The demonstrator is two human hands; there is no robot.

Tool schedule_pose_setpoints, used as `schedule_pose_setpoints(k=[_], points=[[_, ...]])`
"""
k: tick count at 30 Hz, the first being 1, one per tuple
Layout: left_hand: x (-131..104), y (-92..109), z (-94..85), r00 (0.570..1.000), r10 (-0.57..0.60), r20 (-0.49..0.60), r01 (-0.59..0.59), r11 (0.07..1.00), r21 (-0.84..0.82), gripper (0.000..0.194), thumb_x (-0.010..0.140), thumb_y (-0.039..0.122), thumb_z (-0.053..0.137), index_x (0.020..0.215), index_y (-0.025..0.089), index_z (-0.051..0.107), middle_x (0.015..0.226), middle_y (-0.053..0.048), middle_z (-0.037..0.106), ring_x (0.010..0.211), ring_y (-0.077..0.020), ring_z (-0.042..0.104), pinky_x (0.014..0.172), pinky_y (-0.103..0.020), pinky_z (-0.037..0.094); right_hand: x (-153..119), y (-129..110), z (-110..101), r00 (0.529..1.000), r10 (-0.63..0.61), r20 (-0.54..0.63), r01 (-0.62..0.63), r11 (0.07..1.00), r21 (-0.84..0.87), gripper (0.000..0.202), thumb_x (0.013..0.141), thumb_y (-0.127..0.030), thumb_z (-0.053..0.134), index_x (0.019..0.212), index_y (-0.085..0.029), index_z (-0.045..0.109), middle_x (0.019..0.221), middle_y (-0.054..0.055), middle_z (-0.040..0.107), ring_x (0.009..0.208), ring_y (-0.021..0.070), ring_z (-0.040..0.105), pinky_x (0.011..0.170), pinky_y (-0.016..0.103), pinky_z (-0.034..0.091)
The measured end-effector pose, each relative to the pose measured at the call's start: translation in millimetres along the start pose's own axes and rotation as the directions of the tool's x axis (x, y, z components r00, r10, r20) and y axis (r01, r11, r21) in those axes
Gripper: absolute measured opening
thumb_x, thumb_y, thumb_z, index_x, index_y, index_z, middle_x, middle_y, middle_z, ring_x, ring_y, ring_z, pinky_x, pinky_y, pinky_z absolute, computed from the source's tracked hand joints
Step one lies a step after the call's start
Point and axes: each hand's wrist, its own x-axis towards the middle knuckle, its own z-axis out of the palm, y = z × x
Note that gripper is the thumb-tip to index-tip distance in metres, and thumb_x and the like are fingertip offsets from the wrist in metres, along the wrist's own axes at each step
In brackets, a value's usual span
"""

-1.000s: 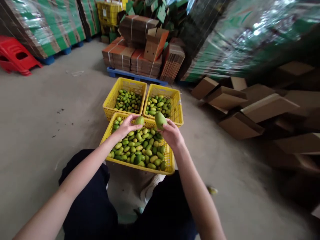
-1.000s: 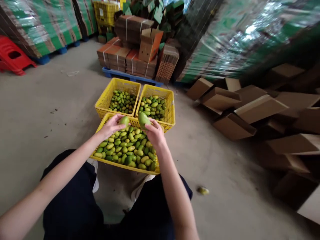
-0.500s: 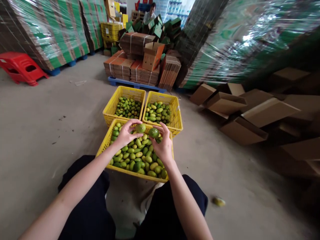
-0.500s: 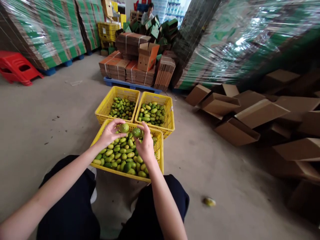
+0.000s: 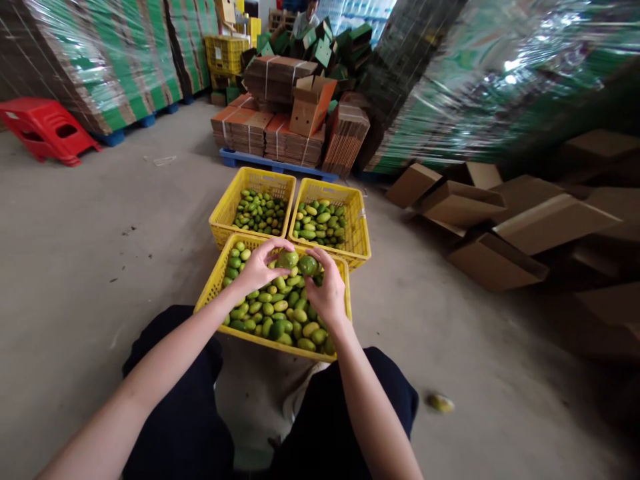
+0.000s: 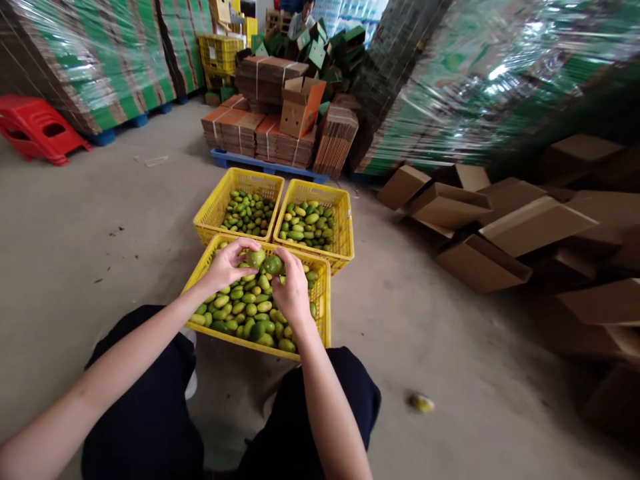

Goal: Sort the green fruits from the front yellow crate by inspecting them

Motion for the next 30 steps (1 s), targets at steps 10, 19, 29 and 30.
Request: schedule_pose_setpoints(k=[10,19,29,30], points=[[1,11,-5.3,0.826,-0.563,0.029,0.557,0.808,-0.191,0.039,0.064,0.041,0.083,0.087,0.015,0.064,0.086,-0.003,0.067,0.068,-0.0127,0.064,0.058,-0.023,0.054,11,-8,-7,0.736,0.534,0.417,-0.673,0.506,0.540,0.047,0.063,-0.035,0.084,0.102,-0.024,0.060,0.093,0.003,0.072,0.084,0.0217,0.070,0.075,0.037,0.061],[2,2,-3.7,0.616,-0.783,0.084,0.734,0.532,-0.422,0.025,0.079,0.036,0.074,0.086,0.012,0.070,0.079,-0.007,0.073,0.054,-0.0109,0.064,0.053,-0.019,0.055,11,4,11,0.455,0.596,0.662,-0.834,0.026,0.551,0.032,0.073,-0.052,0.074,0.074,-0.021,0.068,0.062,0.003,0.068,0.051,0.0166,0.064,0.047,0.029,0.058],[1,4,-2.0,0.924,-0.375,-0.071,0.356,0.914,-0.195,0.053,0.057,0.023,0.089,0.105,0.018,0.066,0.104,-0.004,0.067,0.089,-0.0158,0.064,0.086,-0.031,0.052,7,-4,11,0.804,0.524,0.280,-0.549,0.475,0.687,0.056,0.069,-0.029,0.077,0.122,-0.028,0.057,0.108,0.003,0.070,0.099,0.0220,0.066,0.091,0.040,0.054],[1,4,-1.9,0.942,-0.333,-0.047,0.320,0.931,-0.177,0.054,0.056,0.023,0.089,0.105,0.019,0.066,0.105,-0.004,0.066,0.091,-0.0164,0.064,0.088,-0.032,0.051,7,-5,10,0.845,0.478,0.238,-0.497,0.540,0.679,0.054,0.070,-0.029,0.076,0.121,-0.027,0.058,0.113,0.004,0.069,0.104,0.0231,0.065,0.095,0.042,0.051]])
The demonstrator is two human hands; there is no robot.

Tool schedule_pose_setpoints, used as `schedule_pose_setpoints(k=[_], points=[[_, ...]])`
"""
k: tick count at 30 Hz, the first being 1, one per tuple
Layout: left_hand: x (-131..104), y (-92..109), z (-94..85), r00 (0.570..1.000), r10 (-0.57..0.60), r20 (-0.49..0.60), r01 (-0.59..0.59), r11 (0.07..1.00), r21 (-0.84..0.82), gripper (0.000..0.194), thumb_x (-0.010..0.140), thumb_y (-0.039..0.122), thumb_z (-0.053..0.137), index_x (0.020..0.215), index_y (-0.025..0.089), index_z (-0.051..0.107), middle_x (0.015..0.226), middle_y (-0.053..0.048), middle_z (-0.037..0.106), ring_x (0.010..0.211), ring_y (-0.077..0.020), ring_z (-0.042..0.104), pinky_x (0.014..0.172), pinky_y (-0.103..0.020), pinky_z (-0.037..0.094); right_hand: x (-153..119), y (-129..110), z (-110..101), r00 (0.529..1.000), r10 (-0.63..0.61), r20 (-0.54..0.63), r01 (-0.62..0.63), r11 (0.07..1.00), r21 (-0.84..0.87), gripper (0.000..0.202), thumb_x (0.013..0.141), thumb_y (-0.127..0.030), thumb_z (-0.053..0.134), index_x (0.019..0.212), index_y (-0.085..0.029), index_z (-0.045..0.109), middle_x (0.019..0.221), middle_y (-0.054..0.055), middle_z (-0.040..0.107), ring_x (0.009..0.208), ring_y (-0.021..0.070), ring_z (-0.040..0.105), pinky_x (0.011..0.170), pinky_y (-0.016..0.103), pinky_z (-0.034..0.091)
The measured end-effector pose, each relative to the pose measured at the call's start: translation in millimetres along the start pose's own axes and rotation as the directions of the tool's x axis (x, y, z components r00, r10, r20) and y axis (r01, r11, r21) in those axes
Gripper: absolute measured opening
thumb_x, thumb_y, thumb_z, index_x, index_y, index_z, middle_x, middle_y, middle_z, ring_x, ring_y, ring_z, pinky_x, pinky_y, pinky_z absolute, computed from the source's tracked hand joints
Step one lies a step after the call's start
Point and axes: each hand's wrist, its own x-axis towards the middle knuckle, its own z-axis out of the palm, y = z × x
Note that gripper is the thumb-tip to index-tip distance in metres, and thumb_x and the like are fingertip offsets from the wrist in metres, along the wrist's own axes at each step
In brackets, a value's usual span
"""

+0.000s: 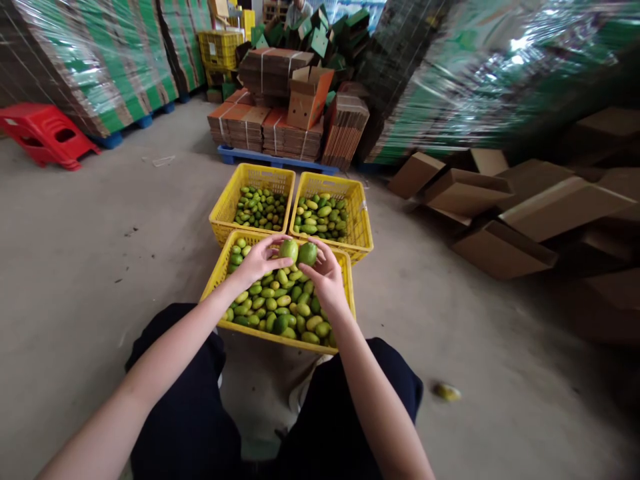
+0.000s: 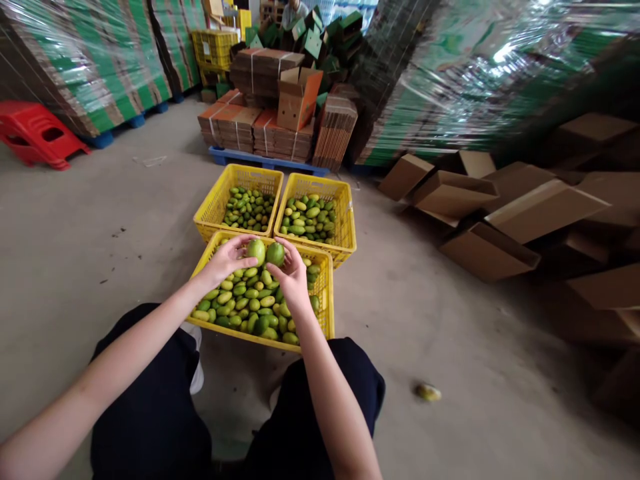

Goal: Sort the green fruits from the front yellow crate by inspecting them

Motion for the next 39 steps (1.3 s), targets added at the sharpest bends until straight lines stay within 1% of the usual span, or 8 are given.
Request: schedule_pose_setpoints(k=[5,9,14,17,20,28,32,39], points=[[0,-1,-0.4,0.983,0.165,0.079,-0.167,0.986,0.022,0.051,0.052,0.021,0.089,0.098,0.020,0.068,0.105,-0.004,0.066,0.102,-0.0187,0.061,0.096,-0.033,0.047,0,-6,-4,0.952,-0.305,0.035,0.304,0.921,-0.242,0.036,0.076,-0.023,0.070,0.111,-0.029,0.066,0.118,0.006,0.063,0.117,0.0254,0.057,0.104,0.047,0.045],[-3,1,1.0,0.968,0.244,0.054,-0.248,0.967,0.068,0.045,0.053,0.021,0.088,0.095,0.019,0.069,0.102,-0.004,0.065,0.102,-0.0189,0.060,0.096,-0.032,0.046,-3,-11,-6,0.932,-0.363,0.025,0.347,0.867,-0.358,0.032,0.078,-0.020,0.067,0.107,-0.032,0.069,0.115,0.005,0.060,0.115,0.0247,0.057,0.104,0.046,0.045],[-7,2,4.3,0.989,0.149,0.001,-0.148,0.986,-0.081,0.051,0.059,0.022,0.085,0.107,0.021,0.066,0.111,-0.005,0.066,0.106,-0.0192,0.060,0.097,-0.032,0.046,-4,-12,0,0.996,-0.042,-0.080,0.046,0.998,0.052,0.049,0.070,-0.024,0.072,0.116,-0.029,0.058,0.109,0.003,0.066,0.100,0.0231,0.065,0.091,0.043,0.052],[-4,1,4.7,0.997,-0.005,-0.076,-0.019,0.952,-0.306,0.047,0.068,0.024,0.077,0.112,0.023,0.062,0.109,-0.004,0.068,0.102,-0.0183,0.063,0.092,-0.032,0.048,-1,-11,5,0.971,0.238,-0.003,-0.225,0.922,0.316,0.035,0.070,-0.032,0.067,0.103,-0.024,0.058,0.097,0.005,0.070,0.086,0.0243,0.068,0.074,0.040,0.056],[0,2,5.0,0.980,-0.200,-0.005,0.176,0.872,-0.458,0.030,0.079,0.031,0.065,0.106,0.018,0.063,0.101,-0.007,0.070,0.094,-0.0211,0.066,0.081,-0.033,0.051,2,-12,11,0.916,0.385,0.108,-0.394,0.821,0.413,0.031,0.071,-0.044,0.064,0.092,-0.022,0.059,0.085,0.005,0.071,0.074,0.0234,0.068,0.056,0.034,0.053],[-2,3,14.0,0.955,-0.294,0.036,0.274,0.834,-0.480,0.026,0.076,0.039,0.072,0.077,0.015,0.061,0.069,0.003,0.059,0.042,-0.0031,0.047,0.040,-0.017,0.035,-2,-10,19,0.916,0.400,0.035,-0.380,0.834,0.401,0.036,0.070,-0.050,0.074,0.078,-0.023,0.052,0.071,-0.002,0.065,0.045,0.0098,0.047,0.035,0.023,0.026],[-1,-1,13.8,0.934,-0.357,0.012,0.315,0.807,-0.499,0.037,0.085,0.049,0.060,0.071,0.015,0.062,0.064,0.000,0.059,0.048,-0.0065,0.052,0.045,-0.017,0.043,-1,-5,17,0.925,0.379,-0.020,-0.345,0.862,0.371,0.035,0.072,-0.053,0.071,0.081,-0.024,0.053,0.072,-0.003,0.064,0.063,0.0167,0.063,0.042,0.025,0.039],[6,-10,8.3,0.922,-0.388,0.013,0.327,0.760,-0.562,0.039,0.089,0.051,0.056,0.100,0.017,0.071,0.082,-0.004,0.072,0.059,-0.0097,0.059,0.056,-0.020,0.049,2,-1,20,0.904,0.426,0.034,-0.404,0.826,0.394,0.047,0.072,-0.067,0.063,0.084,-0.021,0.061,0.072,0.002,0.068,0.072,0.0225,0.068,0.051,0.034,0.053]])
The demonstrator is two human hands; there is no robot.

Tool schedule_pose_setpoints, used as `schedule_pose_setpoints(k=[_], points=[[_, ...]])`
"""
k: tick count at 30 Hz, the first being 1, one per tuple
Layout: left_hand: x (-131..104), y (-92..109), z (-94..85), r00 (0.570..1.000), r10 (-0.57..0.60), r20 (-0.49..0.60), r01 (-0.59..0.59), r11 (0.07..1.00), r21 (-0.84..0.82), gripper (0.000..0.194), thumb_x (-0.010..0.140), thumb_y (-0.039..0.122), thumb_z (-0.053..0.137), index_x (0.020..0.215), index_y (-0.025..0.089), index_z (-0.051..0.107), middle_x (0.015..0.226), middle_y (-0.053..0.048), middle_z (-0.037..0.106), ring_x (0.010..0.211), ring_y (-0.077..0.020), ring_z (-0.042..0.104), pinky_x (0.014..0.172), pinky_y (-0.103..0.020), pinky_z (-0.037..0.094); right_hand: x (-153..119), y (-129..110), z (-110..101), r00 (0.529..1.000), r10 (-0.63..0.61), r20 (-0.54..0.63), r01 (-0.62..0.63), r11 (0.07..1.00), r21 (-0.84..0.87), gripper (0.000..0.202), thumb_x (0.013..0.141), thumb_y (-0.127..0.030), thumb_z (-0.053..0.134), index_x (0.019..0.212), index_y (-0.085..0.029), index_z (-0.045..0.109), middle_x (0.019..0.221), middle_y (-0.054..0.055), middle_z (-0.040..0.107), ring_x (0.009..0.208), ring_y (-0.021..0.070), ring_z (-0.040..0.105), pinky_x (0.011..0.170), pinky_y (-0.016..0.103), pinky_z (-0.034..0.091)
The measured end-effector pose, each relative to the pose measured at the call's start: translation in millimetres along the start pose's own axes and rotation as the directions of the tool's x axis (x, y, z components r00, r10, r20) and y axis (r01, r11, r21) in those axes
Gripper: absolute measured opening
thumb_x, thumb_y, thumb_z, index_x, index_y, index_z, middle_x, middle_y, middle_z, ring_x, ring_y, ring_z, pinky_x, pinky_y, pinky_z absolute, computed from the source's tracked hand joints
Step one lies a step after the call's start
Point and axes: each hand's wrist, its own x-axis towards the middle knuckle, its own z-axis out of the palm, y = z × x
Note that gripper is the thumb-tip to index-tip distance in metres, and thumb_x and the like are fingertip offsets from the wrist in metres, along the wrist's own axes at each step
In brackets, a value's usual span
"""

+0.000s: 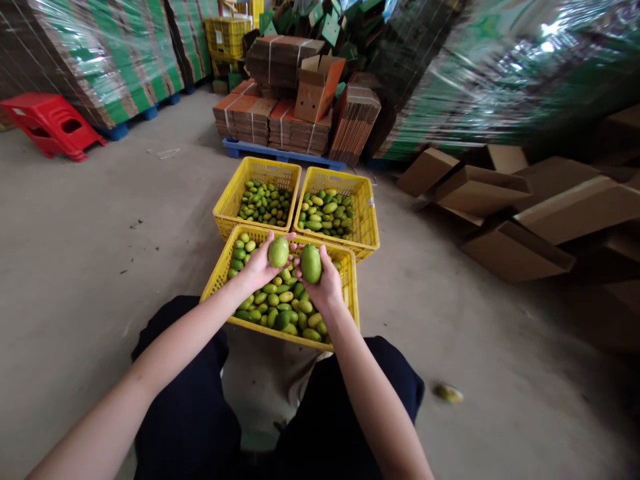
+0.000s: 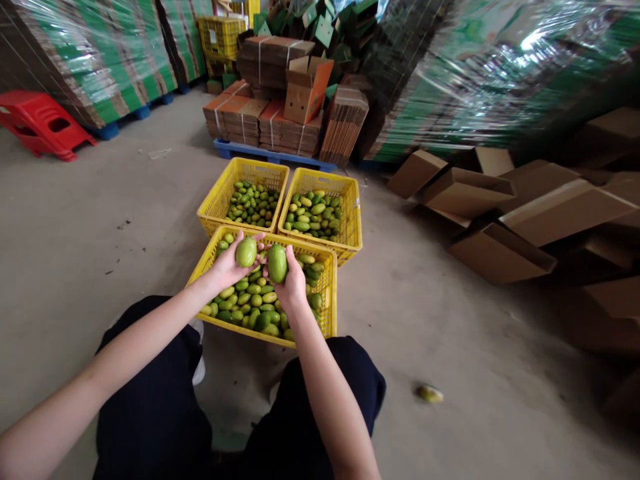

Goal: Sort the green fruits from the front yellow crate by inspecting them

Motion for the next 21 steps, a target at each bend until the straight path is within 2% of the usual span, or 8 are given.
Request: schedule_pose_setpoints(k=[3,6,8,12,15,18,21], points=[[-4,2,3.1,0.996,-0.087,0.026,0.088,0.996,-0.034,0.035,0.088,0.045,0.058,0.101,0.015,0.072,0.084,-0.006,0.072,0.059,-0.0116,0.060,0.057,-0.023,0.051,-3,-1,4,0.998,-0.053,-0.021,0.053,0.998,0.031,0.043,0.071,-0.062,0.068,0.085,-0.022,0.060,0.068,-0.001,0.065,0.055,0.0160,0.062,0.042,0.029,0.046],[-12,4,10.0,0.991,-0.135,0.006,0.136,0.990,-0.029,0.018,0.085,0.030,0.064,0.084,0.013,0.070,0.071,-0.002,0.067,0.052,-0.0086,0.057,0.048,-0.019,0.047,-6,-1,7,0.994,-0.091,-0.056,0.095,0.992,0.081,0.038,0.061,-0.047,0.082,0.077,-0.023,0.058,0.064,-0.006,0.061,0.041,0.0081,0.049,0.035,0.024,0.036],[-15,3,13.6,0.991,-0.126,-0.049,0.125,0.992,-0.017,0.017,0.083,0.025,0.066,0.071,0.013,0.065,0.064,0.000,0.062,0.046,-0.0057,0.052,0.041,-0.016,0.042,-7,-1,7,0.994,-0.063,-0.086,0.073,0.991,0.116,0.038,0.056,-0.040,0.085,0.069,-0.022,0.055,0.060,-0.008,0.058,0.039,0.0062,0.044,0.035,0.023,0.033],[-12,2,11.8,0.985,-0.116,-0.125,0.111,0.993,-0.048,0.031,0.090,0.034,0.057,0.067,0.013,0.060,0.056,0.000,0.059,0.045,-0.0080,0.055,0.043,-0.017,0.045,-6,-1,6,0.994,0.041,-0.103,-0.024,0.986,0.164,0.032,0.062,-0.043,0.080,0.071,-0.021,0.058,0.061,-0.004,0.063,0.055,0.0127,0.058,0.045,0.024,0.044],[-6,2,6.3,0.982,-0.123,-0.140,0.103,0.985,-0.141,0.035,0.096,0.033,0.045,0.071,0.013,0.060,0.057,-0.001,0.060,0.049,-0.0103,0.059,0.047,-0.020,0.051,-3,1,7,0.989,0.053,-0.137,-0.026,0.980,0.196,0.032,0.068,-0.049,0.075,0.077,-0.021,0.063,0.067,-0.001,0.068,0.070,0.0172,0.065,0.053,0.026,0.050],[-7,3,4.7,0.980,-0.136,-0.147,0.101,0.970,-0.220,0.039,0.098,0.035,0.038,0.078,0.012,0.062,0.061,-0.004,0.063,0.051,-0.0110,0.060,0.048,-0.020,0.052,-2,3,8,0.983,0.057,-0.176,-0.016,0.974,0.224,0.032,0.069,-0.050,0.073,0.079,-0.020,0.064,0.067,-0.001,0.068,0.071,0.0187,0.066,0.054,0.028,0.052],[-14,6,9.1,0.981,-0.162,-0.110,0.130,0.959,-0.252,0.045,0.097,0.043,0.035,0.083,0.011,0.064,0.066,-0.006,0.064,0.050,-0.0119,0.058,0.045,-0.022,0.051,-1,4,10,0.989,0.091,-0.117,-0.061,0.970,0.233,0.034,0.069,-0.050,0.074,0.082,-0.021,0.063,0.066,-0.001,0.067,0.069,0.0199,0.067,0.051,0.029,0.051]])
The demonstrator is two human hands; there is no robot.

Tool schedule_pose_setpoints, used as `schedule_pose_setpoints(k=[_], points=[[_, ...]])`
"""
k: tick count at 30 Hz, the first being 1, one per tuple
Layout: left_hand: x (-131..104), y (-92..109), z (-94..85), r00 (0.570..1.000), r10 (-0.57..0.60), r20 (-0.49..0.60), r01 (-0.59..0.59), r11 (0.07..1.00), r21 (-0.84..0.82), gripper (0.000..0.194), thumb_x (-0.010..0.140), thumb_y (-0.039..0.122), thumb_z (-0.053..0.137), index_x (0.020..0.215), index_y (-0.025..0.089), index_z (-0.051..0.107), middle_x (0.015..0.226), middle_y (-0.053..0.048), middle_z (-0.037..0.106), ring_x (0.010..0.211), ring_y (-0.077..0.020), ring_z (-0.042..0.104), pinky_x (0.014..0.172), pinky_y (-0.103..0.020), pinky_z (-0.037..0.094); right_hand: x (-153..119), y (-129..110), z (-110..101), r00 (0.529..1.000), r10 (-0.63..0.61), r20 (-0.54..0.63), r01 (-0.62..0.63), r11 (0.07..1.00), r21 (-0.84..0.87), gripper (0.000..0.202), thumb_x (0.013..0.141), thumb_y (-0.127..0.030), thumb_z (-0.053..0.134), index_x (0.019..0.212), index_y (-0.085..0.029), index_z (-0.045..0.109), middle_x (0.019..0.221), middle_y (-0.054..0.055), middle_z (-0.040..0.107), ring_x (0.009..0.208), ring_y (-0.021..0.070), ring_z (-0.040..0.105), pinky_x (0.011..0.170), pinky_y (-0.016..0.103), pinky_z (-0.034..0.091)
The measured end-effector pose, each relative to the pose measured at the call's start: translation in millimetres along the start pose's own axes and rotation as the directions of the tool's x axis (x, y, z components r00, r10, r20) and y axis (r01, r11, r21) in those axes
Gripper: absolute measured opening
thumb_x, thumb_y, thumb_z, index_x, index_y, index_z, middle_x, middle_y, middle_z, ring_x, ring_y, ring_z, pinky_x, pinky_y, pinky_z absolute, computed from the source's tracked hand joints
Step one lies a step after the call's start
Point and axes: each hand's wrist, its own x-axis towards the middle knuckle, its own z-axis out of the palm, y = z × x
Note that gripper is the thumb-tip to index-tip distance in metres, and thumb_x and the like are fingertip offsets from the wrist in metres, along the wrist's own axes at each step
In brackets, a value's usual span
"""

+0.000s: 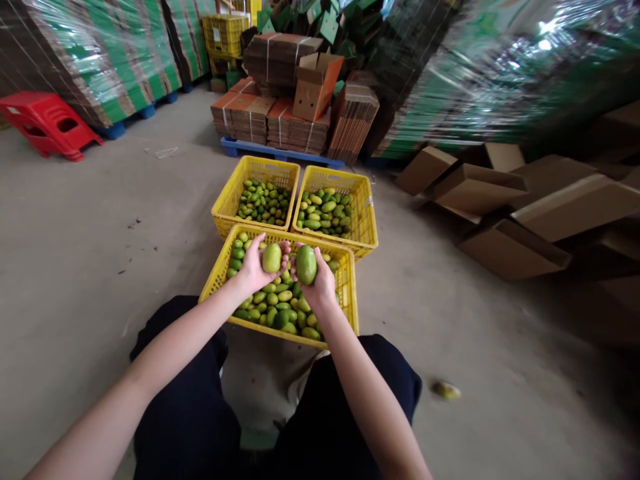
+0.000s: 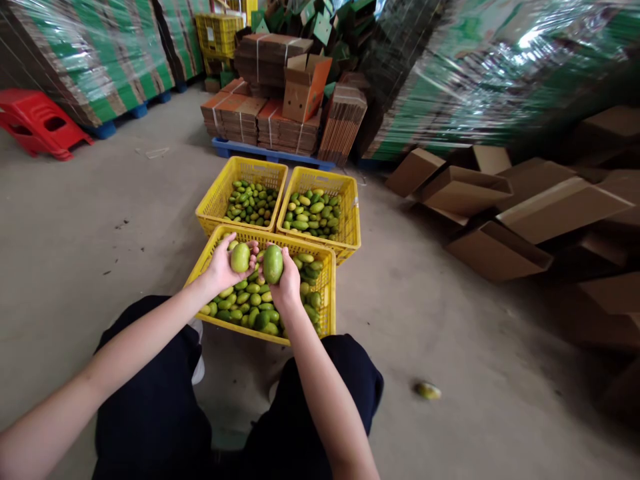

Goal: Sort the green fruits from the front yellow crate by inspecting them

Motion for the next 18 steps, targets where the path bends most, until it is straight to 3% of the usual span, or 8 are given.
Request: schedule_pose_setpoints(k=[4,7,9,13,18], points=[[-12,0,6.7,0.996,-0.032,0.078,0.032,0.999,-0.002,0.028,0.091,0.032,0.050,0.078,0.010,0.062,0.070,-0.007,0.061,0.051,-0.0083,0.055,0.041,-0.014,0.045,-2,-1,-1,0.997,0.023,0.069,-0.021,0.999,-0.032,0.036,0.069,-0.053,0.072,0.077,-0.021,0.061,0.067,0.000,0.066,0.065,0.0185,0.065,0.044,0.027,0.046],[-13,0,7.7,1.000,-0.005,0.028,0.004,1.000,0.029,0.021,0.088,0.024,0.057,0.072,0.011,0.058,0.066,-0.003,0.058,0.049,-0.0048,0.052,0.040,-0.010,0.042,-3,-1,-3,0.994,-0.011,0.112,0.017,0.999,-0.050,0.031,0.064,-0.040,0.079,0.072,-0.021,0.057,0.064,-0.004,0.062,0.058,0.0138,0.060,0.039,0.022,0.039],[-8,-1,5.3,0.999,0.036,-0.005,-0.035,0.996,0.077,0.026,0.088,0.031,0.060,0.071,0.012,0.058,0.064,-0.001,0.057,0.047,-0.0050,0.052,0.040,-0.012,0.043,-3,-2,-4,0.992,-0.012,0.126,0.019,0.998,-0.056,0.031,0.061,-0.036,0.081,0.071,-0.021,0.056,0.061,-0.005,0.059,0.055,0.0126,0.058,0.037,0.021,0.035],[6,-2,-2.8,0.995,0.096,0.028,-0.099,0.984,0.151,0.038,0.092,0.044,0.053,0.073,0.013,0.061,0.063,-0.001,0.060,0.048,-0.0089,0.056,0.048,-0.021,0.053,0,-2,-2,0.993,0.043,0.113,-0.035,0.997,-0.076,0.034,0.072,-0.051,0.072,0.079,-0.019,0.061,0.067,0.001,0.065,0.067,0.0186,0.064,0.044,0.025,0.045],[7,-1,-4.4,0.998,0.032,0.059,-0.038,0.994,0.102,0.047,0.093,0.053,0.046,0.079,0.013,0.065,0.060,-0.002,0.061,0.049,-0.0106,0.058,0.047,-0.021,0.052,3,-5,-4,0.997,0.058,0.047,-0.055,0.997,-0.059,0.034,0.080,-0.053,0.063,0.080,-0.019,0.063,0.070,0.004,0.069,0.071,0.0208,0.067,0.050,0.029,0.051]])
